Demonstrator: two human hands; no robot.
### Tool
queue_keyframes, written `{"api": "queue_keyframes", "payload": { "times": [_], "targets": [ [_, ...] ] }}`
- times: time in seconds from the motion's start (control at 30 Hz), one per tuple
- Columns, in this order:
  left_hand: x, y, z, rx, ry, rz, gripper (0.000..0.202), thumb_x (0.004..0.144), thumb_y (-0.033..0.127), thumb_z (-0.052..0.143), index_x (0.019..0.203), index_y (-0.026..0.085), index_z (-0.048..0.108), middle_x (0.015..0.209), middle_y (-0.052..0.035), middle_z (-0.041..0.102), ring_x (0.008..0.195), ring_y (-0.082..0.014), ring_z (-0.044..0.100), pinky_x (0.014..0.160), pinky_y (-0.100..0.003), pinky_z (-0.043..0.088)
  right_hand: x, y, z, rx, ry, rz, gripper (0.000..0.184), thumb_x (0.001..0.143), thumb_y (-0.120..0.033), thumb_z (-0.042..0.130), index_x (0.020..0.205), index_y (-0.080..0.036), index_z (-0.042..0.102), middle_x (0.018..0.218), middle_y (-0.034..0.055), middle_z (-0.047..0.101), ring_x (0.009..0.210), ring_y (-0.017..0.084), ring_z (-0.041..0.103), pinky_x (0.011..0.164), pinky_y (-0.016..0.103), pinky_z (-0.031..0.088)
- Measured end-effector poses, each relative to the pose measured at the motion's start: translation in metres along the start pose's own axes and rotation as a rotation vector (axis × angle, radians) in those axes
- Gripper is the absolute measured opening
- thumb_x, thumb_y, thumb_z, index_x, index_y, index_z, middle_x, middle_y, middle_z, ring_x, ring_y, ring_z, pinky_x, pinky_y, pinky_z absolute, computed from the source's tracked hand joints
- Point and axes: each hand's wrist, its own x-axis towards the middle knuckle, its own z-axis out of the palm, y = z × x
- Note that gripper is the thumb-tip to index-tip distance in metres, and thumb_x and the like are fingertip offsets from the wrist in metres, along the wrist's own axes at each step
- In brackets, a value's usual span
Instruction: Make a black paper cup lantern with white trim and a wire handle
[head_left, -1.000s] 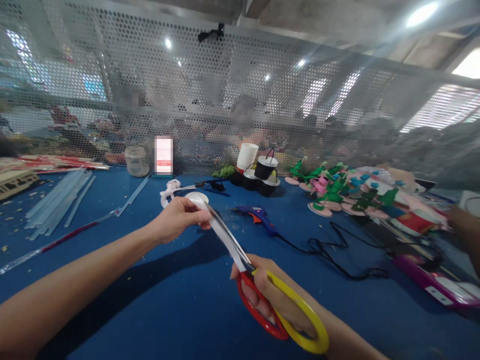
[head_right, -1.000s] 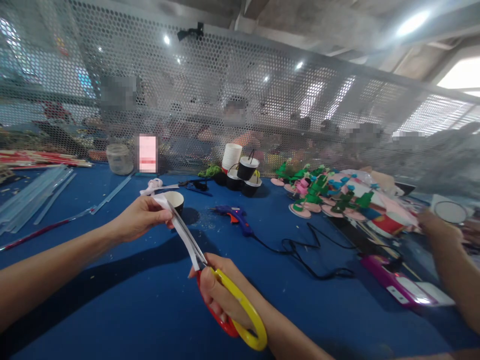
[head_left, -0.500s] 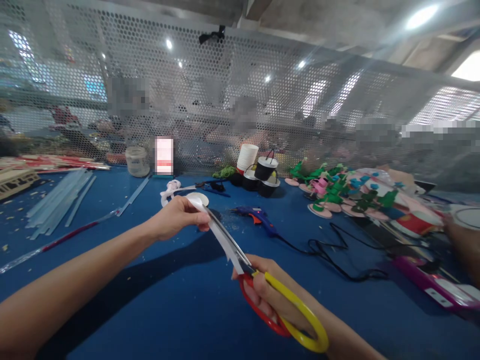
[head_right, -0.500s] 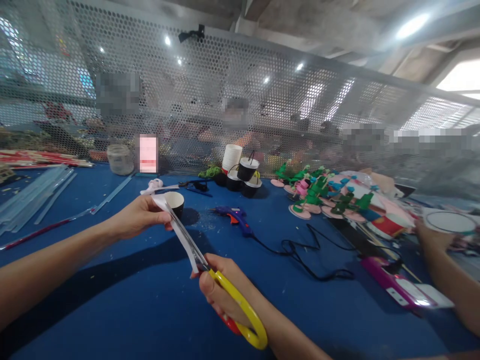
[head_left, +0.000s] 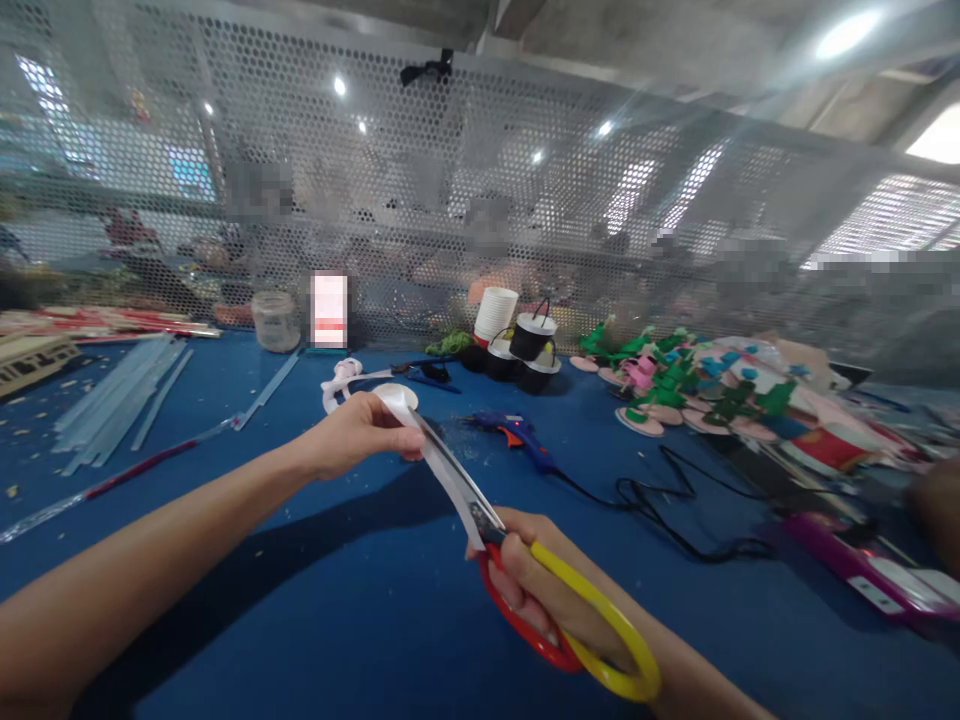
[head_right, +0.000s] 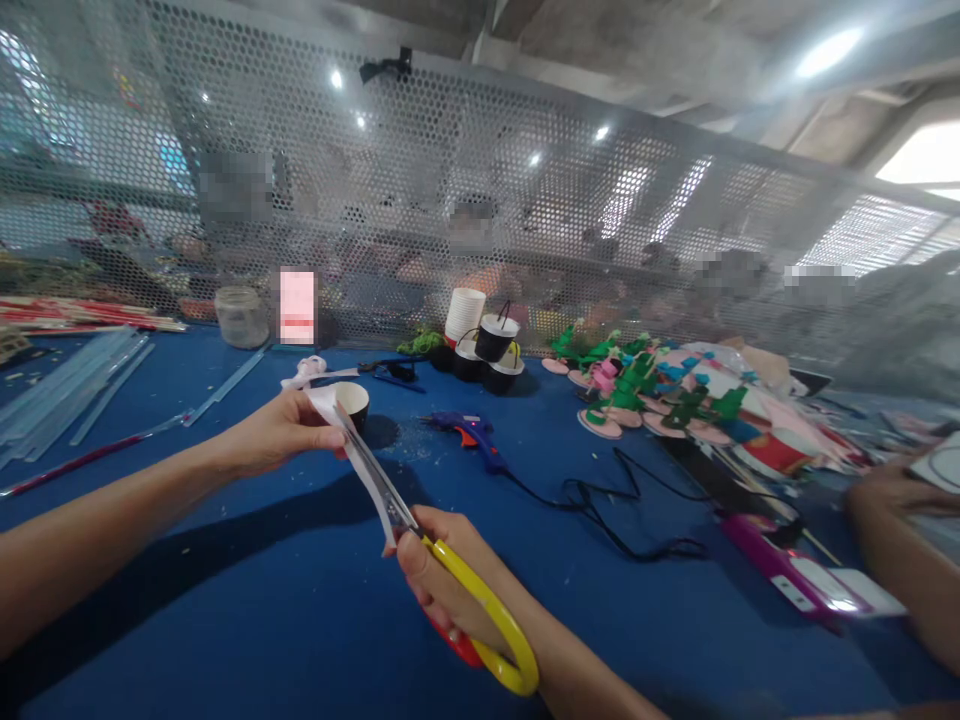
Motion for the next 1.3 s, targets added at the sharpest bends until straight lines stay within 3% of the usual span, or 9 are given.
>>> {"api": "queue_keyframes", "payload": {
  "times": [0.2,0.33,0.63,0.77,0.93,1.3],
  "targets": [
    [0.002,0.000,0.000,-0.282,-0.005,0.028,0.045,0.052,0.020,0.076,0.095,0.016,0.062,0.085,-0.0038,0.066,0.078,-0.0141,0.059,0.071,-0.026,0.044,-0.001,-0.001,0.002,0.051,0.001,-0.024,0.050,0.072,-0.063,0.042,0.080,-0.014,0.046,0.046,-0.0094,0.036,0.028,0.000,0.025,0.027,0.013,0.022],
    [0.002,-0.001,-0.001,-0.328,0.015,0.022,0.041,0.053,0.022,0.077,0.091,0.013,0.064,0.075,-0.0028,0.065,0.070,-0.0121,0.058,0.068,-0.025,0.043,-0.001,-0.001,0.002,0.099,-0.027,-0.027,0.048,0.073,-0.061,0.044,0.083,-0.015,0.046,0.045,-0.0101,0.036,0.027,0.000,0.024,0.025,0.013,0.022],
    [0.003,-0.001,0.001,-0.258,0.141,0.041,0.020,0.052,0.021,0.076,0.065,0.011,0.063,0.056,0.0019,0.059,0.052,-0.0064,0.052,0.056,-0.020,0.042,-0.002,-0.003,0.005,0.092,0.009,-0.008,0.054,0.068,-0.067,0.043,0.081,-0.015,0.046,0.046,-0.0097,0.035,0.028,0.001,0.024,0.025,0.013,0.021],
    [0.003,-0.001,0.001,-0.188,0.183,0.052,0.021,0.051,0.023,0.075,0.063,0.010,0.064,0.054,0.0007,0.059,0.050,-0.0069,0.051,0.053,-0.021,0.040,-0.002,-0.001,0.003,0.030,0.040,0.001,0.062,0.062,-0.072,0.043,0.085,-0.015,0.046,0.049,-0.0087,0.036,0.031,0.001,0.026,0.027,0.014,0.022],
    [0.003,-0.001,0.002,-0.155,0.203,0.062,0.020,0.050,0.022,0.075,0.060,0.010,0.064,0.051,0.0003,0.060,0.049,-0.0072,0.051,0.052,-0.020,0.039,-0.003,0.004,-0.004,-0.057,-0.031,-0.004,0.070,0.060,-0.076,0.038,0.094,-0.016,0.046,0.057,-0.0051,0.042,0.038,0.003,0.031,0.033,0.016,0.029],
    [0.003,0.000,0.006,-0.146,0.196,0.064,0.016,0.050,0.021,0.075,0.057,0.011,0.065,0.052,0.0015,0.060,0.049,-0.0060,0.050,0.051,-0.019,0.039,-0.003,0.002,0.002,0.032,-0.009,-0.024,0.062,0.065,-0.072,0.038,0.087,-0.015,0.048,0.050,-0.0070,0.039,0.034,0.003,0.030,0.030,0.015,0.026]
  ]
}}
